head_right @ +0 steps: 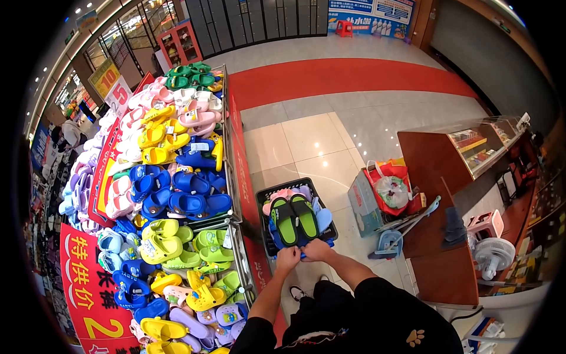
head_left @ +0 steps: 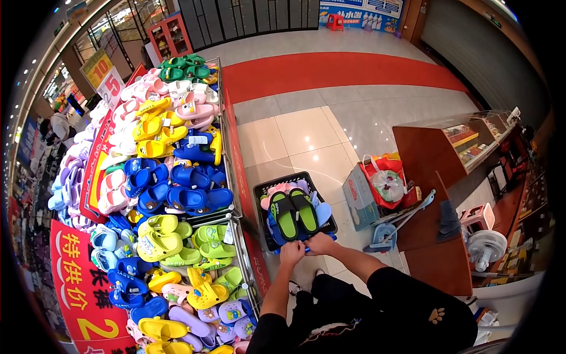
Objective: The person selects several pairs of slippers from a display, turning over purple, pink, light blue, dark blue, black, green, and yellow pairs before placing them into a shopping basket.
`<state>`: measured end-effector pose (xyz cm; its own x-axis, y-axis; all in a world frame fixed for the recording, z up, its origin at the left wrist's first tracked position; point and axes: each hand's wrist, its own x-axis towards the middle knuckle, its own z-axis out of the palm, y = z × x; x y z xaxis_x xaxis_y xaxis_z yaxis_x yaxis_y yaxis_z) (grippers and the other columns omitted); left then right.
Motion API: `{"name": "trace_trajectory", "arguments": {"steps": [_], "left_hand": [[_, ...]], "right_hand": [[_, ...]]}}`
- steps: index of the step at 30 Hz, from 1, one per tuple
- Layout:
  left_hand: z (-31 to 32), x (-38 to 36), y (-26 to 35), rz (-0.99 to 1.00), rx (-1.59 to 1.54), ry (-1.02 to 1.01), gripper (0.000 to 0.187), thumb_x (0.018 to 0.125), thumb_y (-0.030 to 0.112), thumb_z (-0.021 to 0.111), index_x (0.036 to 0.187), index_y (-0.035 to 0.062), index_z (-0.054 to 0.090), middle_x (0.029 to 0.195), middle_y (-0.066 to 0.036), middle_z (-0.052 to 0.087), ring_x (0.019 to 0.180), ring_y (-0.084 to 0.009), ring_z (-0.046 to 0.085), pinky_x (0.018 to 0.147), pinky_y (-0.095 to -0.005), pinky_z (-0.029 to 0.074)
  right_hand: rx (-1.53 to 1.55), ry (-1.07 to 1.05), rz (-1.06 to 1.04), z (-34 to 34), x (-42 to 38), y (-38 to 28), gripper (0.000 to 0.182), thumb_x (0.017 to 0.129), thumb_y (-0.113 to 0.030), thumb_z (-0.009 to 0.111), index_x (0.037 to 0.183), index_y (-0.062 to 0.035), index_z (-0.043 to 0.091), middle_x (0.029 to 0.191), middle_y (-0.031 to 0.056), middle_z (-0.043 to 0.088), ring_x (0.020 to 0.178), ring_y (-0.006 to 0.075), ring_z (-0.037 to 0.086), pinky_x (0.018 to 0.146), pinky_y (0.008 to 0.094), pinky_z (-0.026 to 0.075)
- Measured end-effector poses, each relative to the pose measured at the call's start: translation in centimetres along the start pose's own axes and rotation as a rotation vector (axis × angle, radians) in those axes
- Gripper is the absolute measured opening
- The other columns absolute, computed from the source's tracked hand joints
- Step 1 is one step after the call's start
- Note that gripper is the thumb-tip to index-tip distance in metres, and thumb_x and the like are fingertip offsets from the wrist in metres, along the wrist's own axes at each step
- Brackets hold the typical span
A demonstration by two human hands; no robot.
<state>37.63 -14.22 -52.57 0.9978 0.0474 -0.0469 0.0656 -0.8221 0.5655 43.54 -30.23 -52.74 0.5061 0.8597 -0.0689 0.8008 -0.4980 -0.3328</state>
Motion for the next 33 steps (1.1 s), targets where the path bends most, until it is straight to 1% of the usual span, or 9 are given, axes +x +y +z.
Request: {"name": "trace_trajectory", "arguments": {"steps": [4,5,6,13,18,20,28,30,33], "left_hand": [[-0.2,2.8,-1.1,0.020,0.001,0.015,0.034,0.085,0.026,0.050,0.064,0.0014,0.063,0.063,-0.022,0.061,0.060,-0.0393,0.061,0.059,-0.0490,0.050],[-0.2,3.5,-1.4,0.023,0.002,0.023,0.035,0.085,0.026,0.051,0.063,0.0013,0.062,0.062,-0.022,0.060,0.059,-0.0396,0.061,0.058,-0.0489,0.050],[-0.5,4.2,-1.6,0.025,0.005,0.033,0.035,0.085,0.026,0.051,0.063,0.0011,0.062,0.061,-0.022,0.060,0.059,-0.0398,0.061,0.058,-0.0489,0.051],[-1.7,9.7,-2.8,-0.071,-0.002,-0.050,0.033,0.085,0.027,0.050,0.068,0.0028,0.064,0.067,-0.022,0.061,0.064,-0.0416,0.060,0.061,-0.0507,0.049],[-2.6,12.9,-3.9,-0.030,0.058,-0.041,0.032,0.085,0.027,0.050,0.070,0.0026,0.064,0.068,-0.023,0.061,0.065,-0.0420,0.060,0.062,-0.0513,0.049],[-2.8,14.2,-3.7,-0.064,0.064,-0.042,0.032,0.086,0.027,0.050,0.069,0.0026,0.063,0.067,-0.023,0.060,0.065,-0.0422,0.060,0.062,-0.0511,0.049],[-3.1,17.8,-4.8,-0.073,0.080,-0.070,0.034,0.087,0.027,0.048,0.066,0.0032,0.063,0.066,-0.024,0.060,0.064,-0.0426,0.060,0.062,-0.0513,0.049],[-3.4,18.6,-4.8,-0.034,0.114,-0.039,0.035,0.087,0.027,0.048,0.065,0.0038,0.062,0.065,-0.024,0.059,0.064,-0.0427,0.060,0.061,-0.0513,0.049],[-3.8,20.2,-5.5,-0.025,0.106,-0.073,0.035,0.086,0.028,0.047,0.065,0.0041,0.061,0.065,-0.023,0.060,0.063,-0.0429,0.059,0.061,-0.0514,0.049]], "right_hand": [[-0.005,0.024,-0.020,0.3,2.4,2.0,0.043,0.074,-0.046,0.064,0.082,-0.0042,0.065,0.065,0.0137,0.064,0.059,0.0305,0.064,0.054,0.0413,0.052],[0.013,0.091,-0.040,0.2,2.9,2.4,0.041,0.074,-0.045,0.063,0.075,-0.0044,0.065,0.062,0.0140,0.063,0.055,0.0297,0.064,0.053,0.0406,0.052],[0.036,0.089,-0.024,-0.2,3.5,2.7,0.041,0.075,-0.045,0.063,0.075,-0.0044,0.065,0.063,0.0140,0.064,0.056,0.0296,0.064,0.054,0.0406,0.052],[0.086,0.054,-0.015,-1.3,7.7,5.8,0.040,0.077,-0.044,0.063,0.084,-0.0048,0.065,0.067,0.0133,0.066,0.059,0.0294,0.065,0.056,0.0404,0.052],[0.108,0.049,-0.012,-1.6,10.7,7.9,0.040,0.076,-0.044,0.064,0.086,-0.0048,0.065,0.067,0.0128,0.066,0.058,0.0296,0.065,0.055,0.0404,0.053],[0.154,0.083,-0.017,-1.9,11.4,8.7,0.041,0.076,-0.045,0.063,0.083,-0.0045,0.065,0.067,0.0133,0.066,0.058,0.0295,0.065,0.056,0.0406,0.053],[0.139,-0.029,-0.032,-3.1,14.1,11.0,0.042,0.077,-0.045,0.062,0.080,-0.0026,0.063,0.071,0.0137,0.067,0.062,0.0292,0.066,0.059,0.0410,0.053],[0.116,0.099,-0.036,-3.1,14.7,11.4,0.034,0.074,-0.039,0.063,0.073,-0.0044,0.064,0.064,0.0109,0.064,0.057,0.0264,0.065,0.054,0.0381,0.052],[0.135,0.115,-0.040,-3.4,15.9,12.2,0.033,0.072,-0.037,0.065,0.072,-0.0045,0.064,0.063,0.0108,0.064,0.055,0.0257,0.065,0.052,0.0368,0.052]]}}
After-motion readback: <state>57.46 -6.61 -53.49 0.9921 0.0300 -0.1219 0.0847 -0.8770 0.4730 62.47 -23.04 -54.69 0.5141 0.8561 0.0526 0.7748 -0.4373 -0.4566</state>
